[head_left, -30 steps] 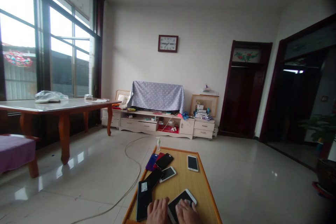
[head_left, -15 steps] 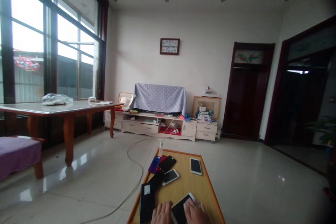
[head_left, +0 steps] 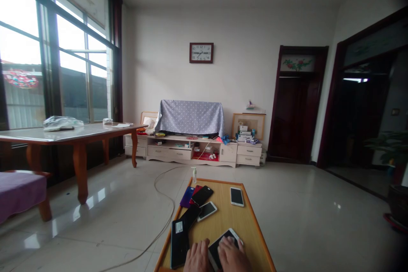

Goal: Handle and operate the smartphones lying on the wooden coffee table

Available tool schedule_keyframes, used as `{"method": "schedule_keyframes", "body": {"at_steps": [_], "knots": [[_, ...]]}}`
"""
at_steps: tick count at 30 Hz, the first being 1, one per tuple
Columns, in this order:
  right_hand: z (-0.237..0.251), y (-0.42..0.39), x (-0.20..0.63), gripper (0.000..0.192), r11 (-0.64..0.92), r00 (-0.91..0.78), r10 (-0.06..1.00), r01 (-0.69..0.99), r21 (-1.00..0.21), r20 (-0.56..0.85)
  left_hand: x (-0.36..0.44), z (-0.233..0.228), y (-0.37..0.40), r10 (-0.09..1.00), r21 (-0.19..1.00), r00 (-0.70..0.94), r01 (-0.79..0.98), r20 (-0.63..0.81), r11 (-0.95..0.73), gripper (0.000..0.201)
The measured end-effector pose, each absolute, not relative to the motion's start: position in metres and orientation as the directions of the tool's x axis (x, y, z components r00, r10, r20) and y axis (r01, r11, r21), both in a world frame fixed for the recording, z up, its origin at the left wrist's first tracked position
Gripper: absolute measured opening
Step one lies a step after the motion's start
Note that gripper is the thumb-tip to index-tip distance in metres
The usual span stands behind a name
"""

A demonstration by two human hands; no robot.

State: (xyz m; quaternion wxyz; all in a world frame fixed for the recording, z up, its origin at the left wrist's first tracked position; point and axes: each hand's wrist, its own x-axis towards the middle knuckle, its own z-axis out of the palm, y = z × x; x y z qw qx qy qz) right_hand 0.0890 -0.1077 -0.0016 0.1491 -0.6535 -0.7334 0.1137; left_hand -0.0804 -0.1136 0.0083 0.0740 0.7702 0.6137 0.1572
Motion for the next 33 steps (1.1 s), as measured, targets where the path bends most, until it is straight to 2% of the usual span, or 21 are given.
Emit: {"method": "schedule_keyframes", "body": {"at_steps": [3, 5, 7, 10, 12, 17, 19, 21, 24, 26, 28, 31, 33], "knots": [[-0.007, -0.115, 0.070, 0.046, 0.325, -0.343, 0.939, 0.840, -0.435, 0.038, -0.086, 0.006, -0.109, 0.967, 0.372, 0.251, 0.894, 0.047, -0.250, 0.058], [-0.001, -0.117, 0.071, 0.046, 0.352, -0.367, 0.928, 0.816, -0.458, 0.060, -0.087, 0.006, -0.109, 0.970, 0.385, 0.238, 0.893, 0.039, -0.235, 0.060], [0.009, -0.115, 0.083, 0.048, 0.274, -0.261, 0.961, 0.853, -0.444, 0.091, -0.085, 0.006, -0.109, 0.973, 0.367, 0.225, 0.902, 0.044, -0.225, 0.069], [0.020, -0.107, 0.099, 0.052, 0.067, -0.026, 0.994, 0.915, -0.397, 0.108, -0.080, 0.004, -0.108, 0.974, 0.344, 0.219, 0.912, 0.053, -0.224, 0.084], [0.020, -0.105, 0.098, 0.052, 0.031, 0.011, 0.994, 0.923, -0.383, 0.107, -0.079, -0.001, -0.106, 0.975, 0.344, 0.214, 0.912, 0.067, -0.224, 0.086], [0.005, -0.116, 0.070, 0.048, 0.315, -0.316, 0.946, 0.849, -0.423, 0.070, -0.082, -0.011, -0.102, 0.970, 0.347, 0.235, 0.907, 0.055, -0.240, 0.066], [0.004, -0.117, 0.072, 0.048, 0.345, -0.343, 0.935, 0.821, -0.455, 0.090, -0.082, -0.007, -0.104, 0.973, 0.347, 0.225, 0.909, 0.058, -0.231, 0.064], [0.008, -0.112, 0.083, 0.048, 0.272, -0.247, 0.962, 0.845, -0.461, 0.116, -0.079, 0.001, -0.108, 0.971, 0.344, 0.226, 0.908, 0.078, -0.239, 0.069], [0.015, -0.102, 0.098, 0.051, 0.078, -0.029, 0.992, 0.903, -0.422, 0.120, -0.076, 0.010, -0.113, 0.963, 0.349, 0.233, 0.899, 0.133, -0.265, 0.079], [0.015, -0.100, 0.095, 0.053, 0.021, 0.029, 0.993, 0.916, -0.401, 0.118, -0.076, 0.010, -0.113, 0.959, 0.348, 0.242, 0.895, 0.148, -0.280, 0.082], [0.012, -0.104, 0.082, 0.051, 0.097, -0.064, 0.993, 0.912, -0.398, 0.094, -0.077, 0.006, -0.110, 0.959, 0.339, 0.259, 0.897, 0.118, -0.284, 0.081], [0.006, -0.113, 0.064, 0.050, 0.267, -0.270, 0.962, 0.873, -0.407, 0.051, -0.079, 0.003, -0.107, 0.967, 0.323, 0.246, 0.912, 0.061, -0.253, 0.067], [0.007, -0.114, 0.066, 0.050, 0.300, -0.305, 0.951, 0.859, -0.415, 0.057, -0.078, 0.006, -0.109, 0.970, 0.326, 0.239, 0.914, 0.048, -0.242, 0.067]]}}
